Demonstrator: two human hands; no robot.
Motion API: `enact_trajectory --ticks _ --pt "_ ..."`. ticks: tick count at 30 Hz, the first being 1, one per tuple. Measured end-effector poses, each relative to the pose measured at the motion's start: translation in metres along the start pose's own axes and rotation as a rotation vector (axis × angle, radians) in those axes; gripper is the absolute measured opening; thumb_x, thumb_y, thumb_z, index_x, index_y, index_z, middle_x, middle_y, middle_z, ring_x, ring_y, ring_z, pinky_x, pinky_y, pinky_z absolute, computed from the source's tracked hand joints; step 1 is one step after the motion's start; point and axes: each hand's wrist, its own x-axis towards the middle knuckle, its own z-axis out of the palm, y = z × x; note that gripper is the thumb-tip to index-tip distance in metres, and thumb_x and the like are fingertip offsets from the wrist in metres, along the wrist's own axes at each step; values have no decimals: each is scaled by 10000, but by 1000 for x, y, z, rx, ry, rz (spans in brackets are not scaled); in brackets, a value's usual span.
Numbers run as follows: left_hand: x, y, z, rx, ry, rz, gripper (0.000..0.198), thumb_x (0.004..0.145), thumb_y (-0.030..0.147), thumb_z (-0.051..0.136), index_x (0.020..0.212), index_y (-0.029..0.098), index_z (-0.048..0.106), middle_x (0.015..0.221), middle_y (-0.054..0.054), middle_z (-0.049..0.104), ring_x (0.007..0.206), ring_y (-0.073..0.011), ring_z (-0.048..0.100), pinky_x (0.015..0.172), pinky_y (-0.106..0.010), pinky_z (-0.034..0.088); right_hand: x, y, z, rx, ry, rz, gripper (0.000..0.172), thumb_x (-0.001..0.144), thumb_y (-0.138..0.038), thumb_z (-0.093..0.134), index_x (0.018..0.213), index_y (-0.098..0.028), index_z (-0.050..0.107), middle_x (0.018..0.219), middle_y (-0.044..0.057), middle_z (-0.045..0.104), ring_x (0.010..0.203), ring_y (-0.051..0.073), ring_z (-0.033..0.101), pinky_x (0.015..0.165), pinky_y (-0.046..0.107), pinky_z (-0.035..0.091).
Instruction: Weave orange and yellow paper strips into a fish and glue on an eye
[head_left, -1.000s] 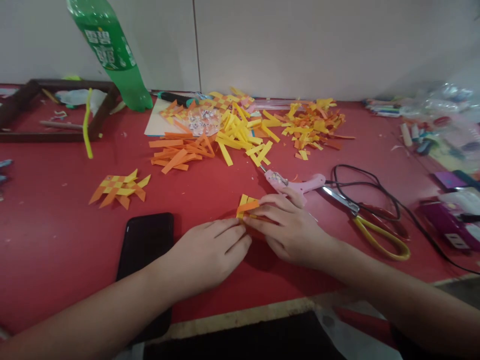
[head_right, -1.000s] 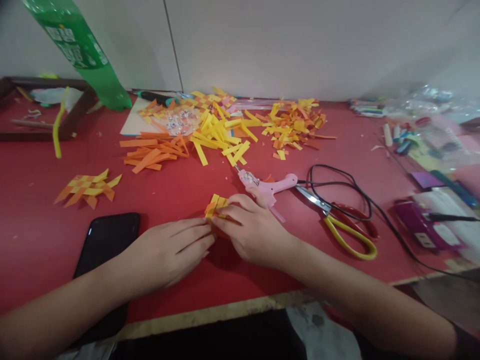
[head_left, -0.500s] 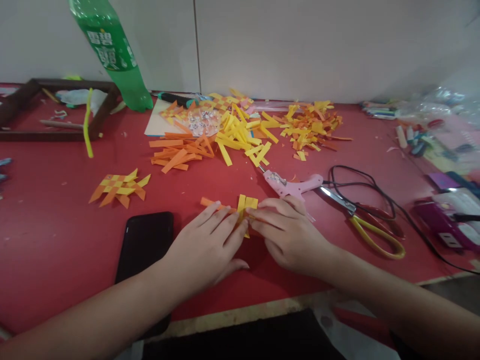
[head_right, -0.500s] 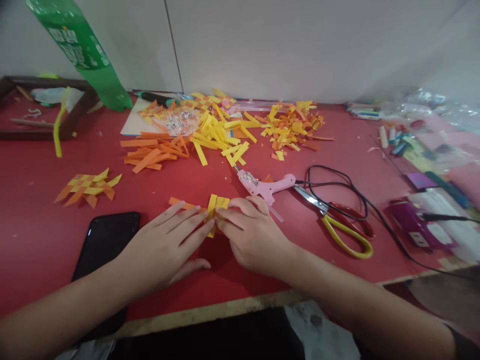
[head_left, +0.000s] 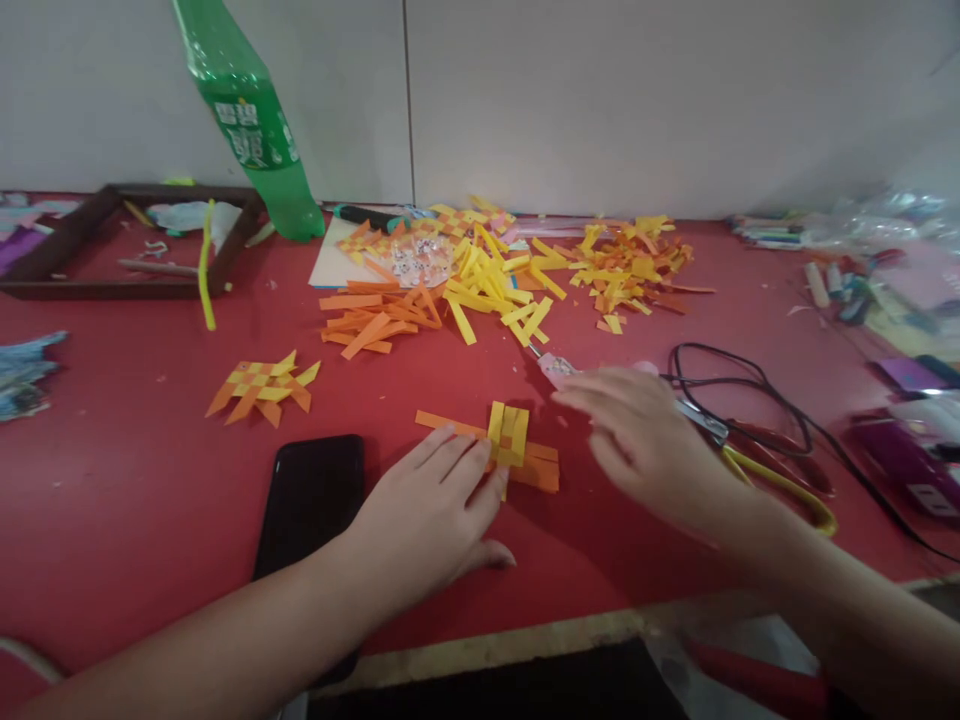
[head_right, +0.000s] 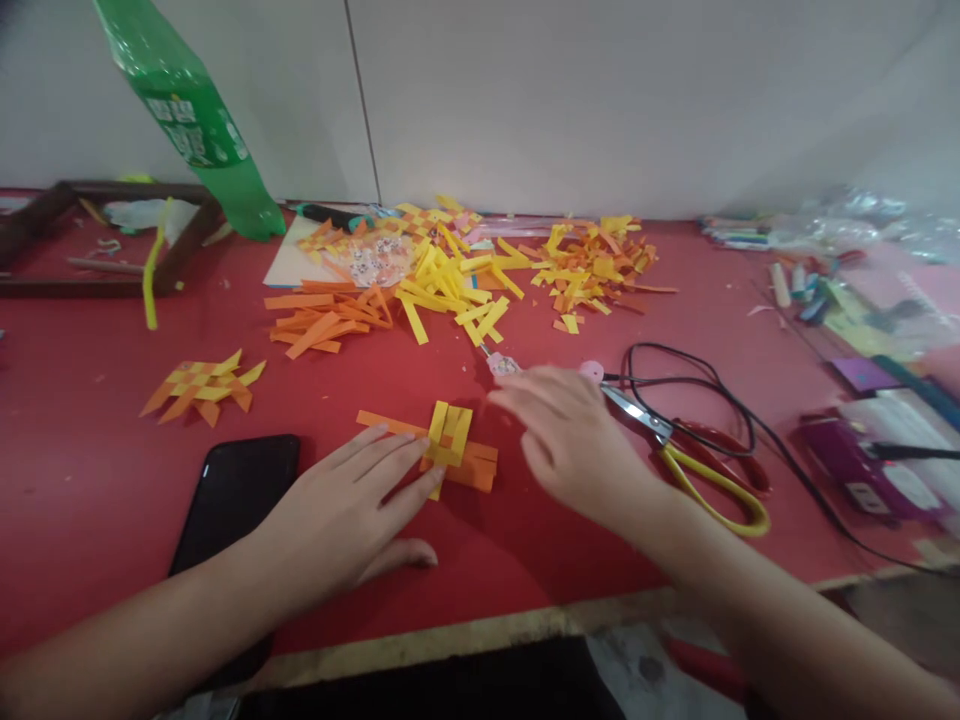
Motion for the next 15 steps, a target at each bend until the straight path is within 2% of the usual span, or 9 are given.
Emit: enact_trajectory --ticks 3,7,9,12,15 --pt "1 1 0 5 1 5 670 711 649 745 1108 109 732 1055 -143 750 1022 -315 700 982 -444 527 -6 35 -4 -124 -27 110 495 831 -123 481 1323 -155 522 1263 152 624 1175 328 560 1012 511 420" --pt "0 0 2 6 23 5 655 730 653 728 1099 111 734 1056 -143 754 1031 -315 700 983 -442 527 -14 64 3 -111 -148 111 620 839 -107 441 1450 -187 375 1310 149 588 1205 316 554 985 485 460" --pt "0 0 3 2 18 5 644 742 647 722 1100 112 732 1061 -141 753 1037 -315 698 985 -444 526 -14 71 8 -119 -155 106 583 830 -91 421 1405 -186 432 1278 138 610 1178 311 568 970 488 460" --pt "-2 0 6 -1 9 -3 653 732 647 728 1106 112 727 1046 -141 751 1049 -323 693 967 -441 537 -9 74 10 -120 -159 84 446 808 -99 438 1224 -178 577 1120 129 672 1043 299 612 909 463 465" --pt "-3 1 6 -6 -10 -13 661 737 639 726 1126 105 714 1050 -151 742 1074 -333 681 947 -446 549 -1 67 1 -65 -130 55 345 802 -149 502 1128 -176 611 1019 129 692 946 287 629 849 426 471"
